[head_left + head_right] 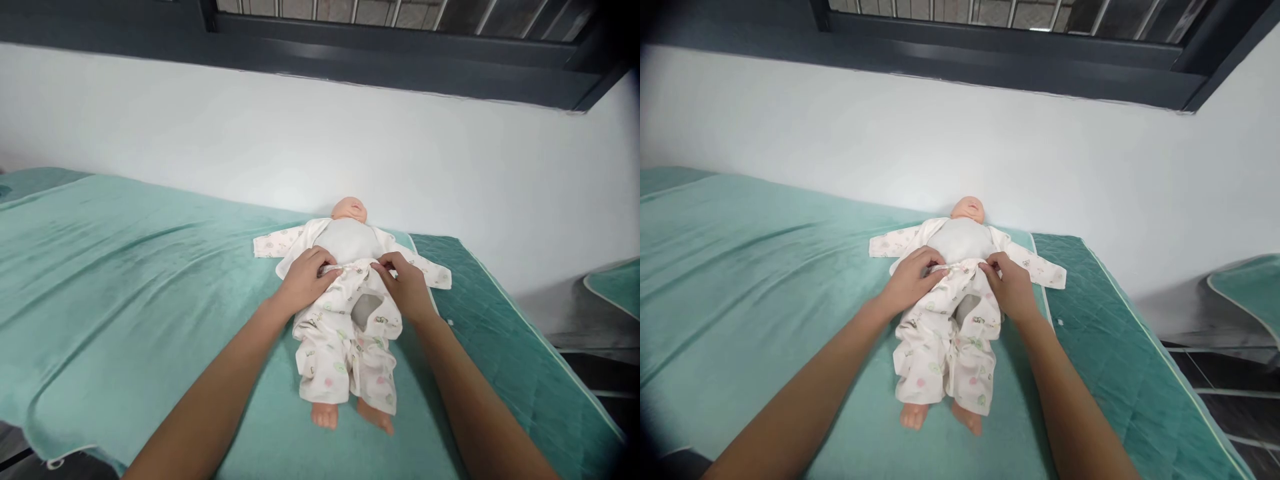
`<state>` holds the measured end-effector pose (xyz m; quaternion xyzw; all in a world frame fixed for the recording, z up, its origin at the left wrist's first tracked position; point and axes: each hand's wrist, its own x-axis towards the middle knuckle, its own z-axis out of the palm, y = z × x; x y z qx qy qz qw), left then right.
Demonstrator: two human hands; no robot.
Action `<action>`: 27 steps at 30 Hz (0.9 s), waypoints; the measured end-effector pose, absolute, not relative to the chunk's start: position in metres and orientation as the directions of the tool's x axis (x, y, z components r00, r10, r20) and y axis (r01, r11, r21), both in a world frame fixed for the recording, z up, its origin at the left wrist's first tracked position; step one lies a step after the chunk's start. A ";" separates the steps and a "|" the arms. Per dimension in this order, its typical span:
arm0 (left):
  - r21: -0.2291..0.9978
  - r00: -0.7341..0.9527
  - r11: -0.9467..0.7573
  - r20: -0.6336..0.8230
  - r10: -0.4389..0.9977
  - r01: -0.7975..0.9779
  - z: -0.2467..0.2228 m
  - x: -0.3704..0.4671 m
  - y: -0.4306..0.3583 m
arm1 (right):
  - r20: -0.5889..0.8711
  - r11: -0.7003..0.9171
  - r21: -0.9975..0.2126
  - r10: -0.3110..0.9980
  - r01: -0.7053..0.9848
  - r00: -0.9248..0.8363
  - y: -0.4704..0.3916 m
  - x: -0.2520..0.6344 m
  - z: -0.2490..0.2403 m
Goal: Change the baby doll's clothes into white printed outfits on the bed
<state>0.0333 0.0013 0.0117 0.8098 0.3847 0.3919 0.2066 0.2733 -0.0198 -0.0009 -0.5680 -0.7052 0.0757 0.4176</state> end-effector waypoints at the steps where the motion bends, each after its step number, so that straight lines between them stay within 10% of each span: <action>1: 0.650 0.397 -0.601 0.453 0.798 0.465 0.013 0.034 0.003 | 0.479 0.309 -0.601 0.877 0.737 0.024 -0.015 0.272 0.001; 11: 0.740 0.440 -0.465 0.253 0.862 0.486 0.027 0.033 0.037 | 0.331 0.197 -0.795 0.934 0.574 0.137 0.008 0.270 -0.001; 27: 0.838 0.141 -0.406 0.381 0.914 0.364 0.019 0.033 0.059 | 0.327 0.237 -0.866 0.935 0.440 0.140 0.002 0.267 -0.006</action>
